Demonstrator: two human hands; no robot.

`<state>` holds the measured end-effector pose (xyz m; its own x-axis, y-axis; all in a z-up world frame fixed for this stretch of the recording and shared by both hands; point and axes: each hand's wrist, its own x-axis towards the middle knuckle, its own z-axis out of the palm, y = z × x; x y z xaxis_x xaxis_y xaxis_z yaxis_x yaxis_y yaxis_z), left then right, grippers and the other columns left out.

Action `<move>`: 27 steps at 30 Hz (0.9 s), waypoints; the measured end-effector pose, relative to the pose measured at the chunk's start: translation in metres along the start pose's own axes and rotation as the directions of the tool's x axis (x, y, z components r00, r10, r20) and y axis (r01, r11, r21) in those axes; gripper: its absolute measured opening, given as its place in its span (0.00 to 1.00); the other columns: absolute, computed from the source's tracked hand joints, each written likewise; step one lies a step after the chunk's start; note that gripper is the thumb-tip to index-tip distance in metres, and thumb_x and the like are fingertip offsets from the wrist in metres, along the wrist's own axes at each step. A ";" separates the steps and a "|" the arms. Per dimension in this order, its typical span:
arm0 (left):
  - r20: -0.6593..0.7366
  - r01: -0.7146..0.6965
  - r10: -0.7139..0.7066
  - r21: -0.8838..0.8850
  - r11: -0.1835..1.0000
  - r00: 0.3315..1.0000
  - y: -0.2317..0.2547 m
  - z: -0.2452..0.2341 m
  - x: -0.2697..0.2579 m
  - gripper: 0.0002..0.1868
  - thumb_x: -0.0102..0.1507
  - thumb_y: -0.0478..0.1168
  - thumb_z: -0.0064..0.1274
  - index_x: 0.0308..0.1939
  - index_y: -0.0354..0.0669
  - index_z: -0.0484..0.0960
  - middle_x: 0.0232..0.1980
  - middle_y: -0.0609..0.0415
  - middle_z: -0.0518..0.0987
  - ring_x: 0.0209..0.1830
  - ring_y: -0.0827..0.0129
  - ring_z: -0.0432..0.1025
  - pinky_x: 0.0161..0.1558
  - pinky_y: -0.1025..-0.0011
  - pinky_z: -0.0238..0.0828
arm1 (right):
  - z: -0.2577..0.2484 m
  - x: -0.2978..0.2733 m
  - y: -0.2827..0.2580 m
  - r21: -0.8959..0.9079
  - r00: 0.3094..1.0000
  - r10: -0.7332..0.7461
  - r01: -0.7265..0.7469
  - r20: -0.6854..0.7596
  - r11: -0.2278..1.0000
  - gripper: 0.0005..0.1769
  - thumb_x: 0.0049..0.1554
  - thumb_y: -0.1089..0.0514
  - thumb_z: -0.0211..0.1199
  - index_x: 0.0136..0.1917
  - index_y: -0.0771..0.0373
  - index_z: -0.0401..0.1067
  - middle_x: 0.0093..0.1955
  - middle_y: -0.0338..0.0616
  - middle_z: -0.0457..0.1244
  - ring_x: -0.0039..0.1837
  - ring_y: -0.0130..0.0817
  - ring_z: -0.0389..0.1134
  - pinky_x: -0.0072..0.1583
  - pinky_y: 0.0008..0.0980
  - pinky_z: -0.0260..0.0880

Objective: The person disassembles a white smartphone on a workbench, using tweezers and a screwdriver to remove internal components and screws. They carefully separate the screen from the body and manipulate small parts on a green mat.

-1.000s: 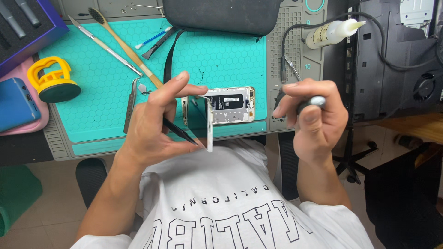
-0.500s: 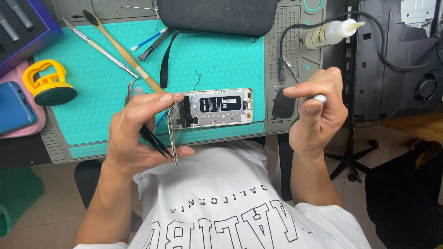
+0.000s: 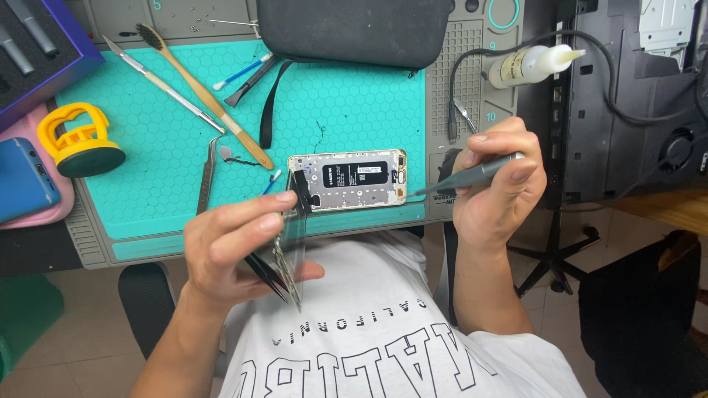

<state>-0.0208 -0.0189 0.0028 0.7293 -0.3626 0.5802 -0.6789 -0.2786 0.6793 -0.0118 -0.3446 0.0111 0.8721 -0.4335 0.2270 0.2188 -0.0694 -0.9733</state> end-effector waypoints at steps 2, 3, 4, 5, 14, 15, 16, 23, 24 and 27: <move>0.013 -0.027 0.027 0.045 0.999 1.000 0.003 0.001 -0.002 0.39 0.70 0.63 0.77 0.72 0.49 0.72 0.67 0.41 0.88 0.59 0.60 0.91 0.48 0.65 0.86 | 0.004 0.002 -0.001 -0.011 0.999 -0.026 0.026 0.024 1.000 0.35 0.75 0.24 0.56 0.54 0.59 0.73 0.46 0.43 0.57 0.34 0.26 0.54 0.31 0.24 0.60; 0.032 -0.056 0.053 0.085 0.995 0.998 0.004 0.001 -0.002 0.37 0.72 0.63 0.76 0.72 0.51 0.73 0.67 0.44 0.89 0.56 0.63 0.92 0.40 0.68 0.77 | 0.006 0.003 -0.001 -0.023 0.998 -0.049 0.050 0.041 0.998 0.34 0.76 0.25 0.55 0.55 0.60 0.73 0.46 0.45 0.59 0.32 0.27 0.55 0.30 0.24 0.62; 0.030 -0.058 0.056 0.087 0.995 0.998 0.003 0.003 -0.005 0.37 0.72 0.63 0.76 0.72 0.51 0.73 0.67 0.44 0.89 0.56 0.63 0.92 0.40 0.68 0.77 | 0.007 0.005 -0.001 -0.022 0.998 -0.052 0.053 0.043 0.998 0.34 0.76 0.25 0.55 0.55 0.60 0.73 0.46 0.45 0.59 0.32 0.27 0.55 0.30 0.24 0.62; 0.042 -0.078 0.073 0.122 0.990 0.996 0.003 0.005 -0.009 0.34 0.73 0.64 0.75 0.71 0.54 0.75 0.68 0.47 0.89 0.44 0.67 0.85 0.35 0.68 0.71 | 0.008 0.005 -0.001 -0.037 0.997 -0.051 0.054 0.056 0.998 0.35 0.76 0.26 0.55 0.55 0.61 0.73 0.47 0.47 0.59 0.33 0.29 0.58 0.30 0.25 0.66; 0.094 -0.237 0.222 0.223 0.945 0.971 0.009 0.009 -0.004 0.21 0.81 0.56 0.67 0.72 0.60 0.77 0.68 0.53 0.89 0.25 0.74 0.62 0.30 0.70 0.60 | 0.010 0.007 0.004 -0.054 0.995 -0.044 0.049 0.092 0.997 0.35 0.76 0.27 0.55 0.56 0.64 0.74 0.50 0.49 0.60 0.37 0.32 0.62 0.33 0.28 0.74; 0.098 -0.242 0.225 0.225 0.944 0.969 0.010 0.008 -0.004 0.22 0.81 0.55 0.69 0.72 0.60 0.77 0.69 0.53 0.89 0.25 0.74 0.62 0.30 0.70 0.59 | 0.010 0.007 0.005 -0.057 0.995 -0.047 0.052 0.087 0.997 0.35 0.77 0.28 0.55 0.56 0.64 0.74 0.51 0.49 0.60 0.37 0.32 0.62 0.32 0.29 0.74; 0.096 -0.241 0.225 0.225 0.944 0.970 0.009 0.008 -0.004 0.22 0.81 0.55 0.69 0.72 0.60 0.77 0.69 0.53 0.89 0.25 0.74 0.62 0.30 0.70 0.59 | 0.010 0.007 0.005 -0.057 0.995 -0.048 0.053 0.088 0.997 0.35 0.77 0.28 0.55 0.56 0.64 0.74 0.51 0.49 0.60 0.37 0.32 0.62 0.32 0.29 0.74; 0.026 -0.100 0.098 0.081 0.992 0.995 -0.001 0.010 -0.014 0.33 0.75 0.63 0.73 0.73 0.56 0.72 0.69 0.48 0.88 0.41 0.68 0.79 0.33 0.69 0.68 | 0.010 0.007 0.006 -0.065 0.995 -0.054 0.059 0.083 0.996 0.36 0.76 0.27 0.55 0.56 0.63 0.74 0.50 0.50 0.60 0.36 0.32 0.61 0.33 0.28 0.73; -0.012 -0.059 0.059 0.019 0.998 0.998 -0.003 0.009 -0.013 0.39 0.73 0.64 0.75 0.73 0.51 0.71 0.68 0.44 0.89 0.56 0.64 0.93 0.36 0.69 0.73 | 0.010 0.007 0.006 -0.064 0.995 -0.057 0.062 0.076 0.996 0.36 0.76 0.26 0.55 0.56 0.63 0.74 0.50 0.50 0.60 0.36 0.32 0.61 0.33 0.28 0.73; -0.029 -0.008 0.009 0.015 1.000 1.000 -0.008 0.005 -0.005 0.43 0.69 0.64 0.78 0.74 0.50 0.69 0.67 0.41 0.89 0.60 0.59 0.92 0.46 0.68 0.85 | 0.010 0.005 0.004 -0.056 0.996 -0.056 0.060 0.071 0.997 0.35 0.76 0.26 0.56 0.56 0.63 0.74 0.49 0.49 0.60 0.36 0.31 0.60 0.33 0.27 0.72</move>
<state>-0.0192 -0.0195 -0.0075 0.7256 -0.3389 0.5989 -0.6860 -0.2886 0.6679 -0.0017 -0.3381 0.0084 0.8873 -0.3640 0.2833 0.2462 -0.1456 -0.9582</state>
